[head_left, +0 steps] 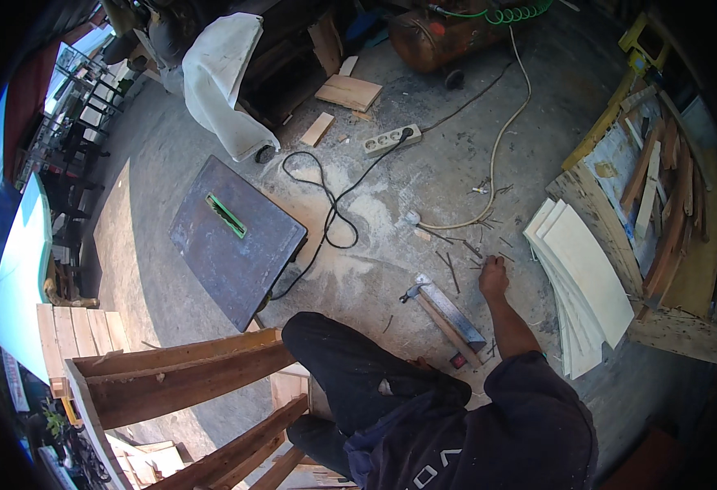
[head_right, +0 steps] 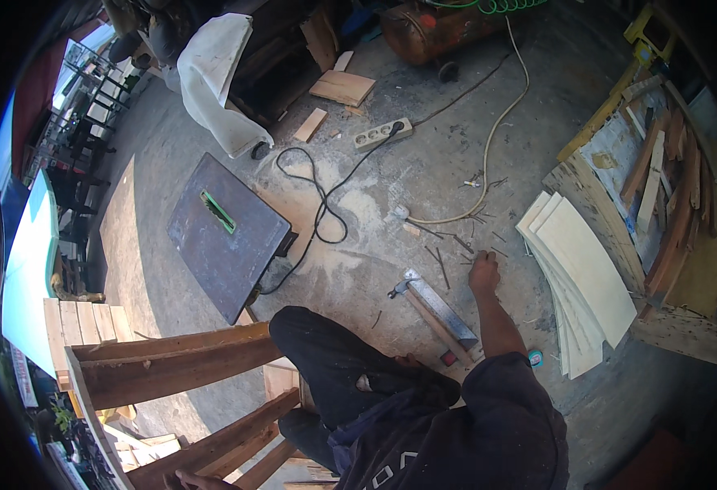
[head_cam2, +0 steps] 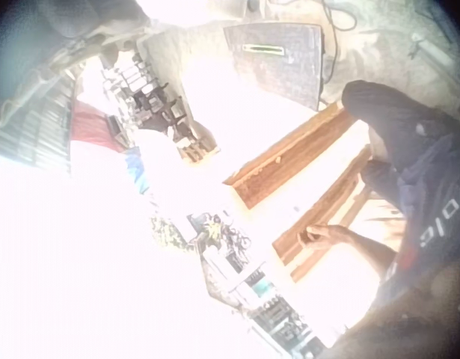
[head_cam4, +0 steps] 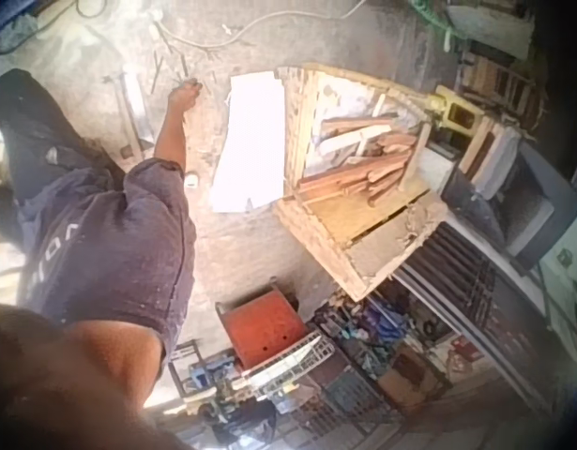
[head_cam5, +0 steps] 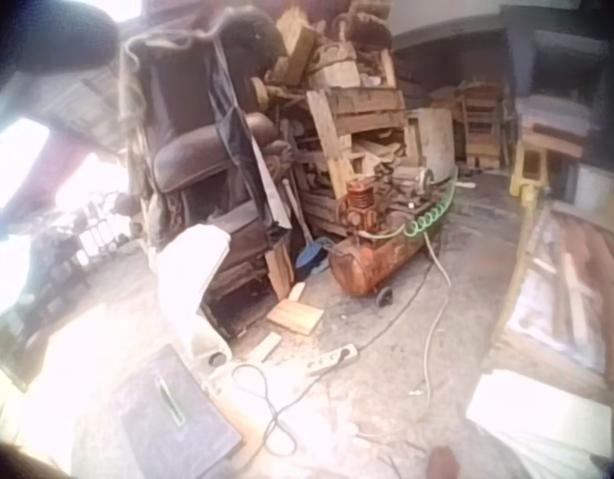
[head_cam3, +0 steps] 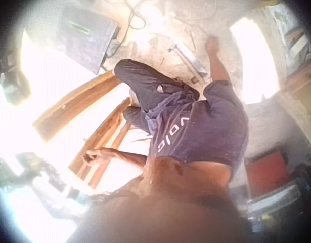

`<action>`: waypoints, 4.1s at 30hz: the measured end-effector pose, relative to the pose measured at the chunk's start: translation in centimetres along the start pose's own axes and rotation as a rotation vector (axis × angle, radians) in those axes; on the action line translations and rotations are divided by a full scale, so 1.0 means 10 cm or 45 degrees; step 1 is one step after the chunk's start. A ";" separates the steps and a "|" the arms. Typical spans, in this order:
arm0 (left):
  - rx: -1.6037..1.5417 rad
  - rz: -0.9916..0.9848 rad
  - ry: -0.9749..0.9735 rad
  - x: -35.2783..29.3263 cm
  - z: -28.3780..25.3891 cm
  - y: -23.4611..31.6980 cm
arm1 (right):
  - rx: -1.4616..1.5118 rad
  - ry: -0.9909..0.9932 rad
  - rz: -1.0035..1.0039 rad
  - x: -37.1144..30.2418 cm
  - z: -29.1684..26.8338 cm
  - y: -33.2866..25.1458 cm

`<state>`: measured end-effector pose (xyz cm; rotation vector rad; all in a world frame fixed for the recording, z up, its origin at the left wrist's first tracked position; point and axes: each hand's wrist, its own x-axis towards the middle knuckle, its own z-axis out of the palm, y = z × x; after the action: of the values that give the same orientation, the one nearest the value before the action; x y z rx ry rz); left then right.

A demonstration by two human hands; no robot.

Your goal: The person assembles a wooden stool by positioning wooden planks and using a hammer to drive nails into the frame. They repeatedly adjust the frame, insert nails, and hammer them in place to secure the structure.

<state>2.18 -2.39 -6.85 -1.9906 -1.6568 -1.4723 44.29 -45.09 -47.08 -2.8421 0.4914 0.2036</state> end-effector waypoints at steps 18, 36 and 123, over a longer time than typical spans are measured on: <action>-0.291 0.067 -0.884 -0.58 0.25 0.41 | 0.052 -0.026 -0.316 0.58 0.27 -0.68; -1.047 -0.685 -1.436 -0.91 0.33 1.16 | 1.603 -1.487 -0.947 -2.73 -1.56 -2.08; 0.239 -0.247 -0.130 1.89 -1.00 -0.74 | -0.013 -0.471 -2.691 -4.97 -5.67 -4.33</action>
<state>-11.41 6.27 9.02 -1.8781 -1.9987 -1.2344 18.27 -5.25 25.64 -1.7367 -2.2595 0.2132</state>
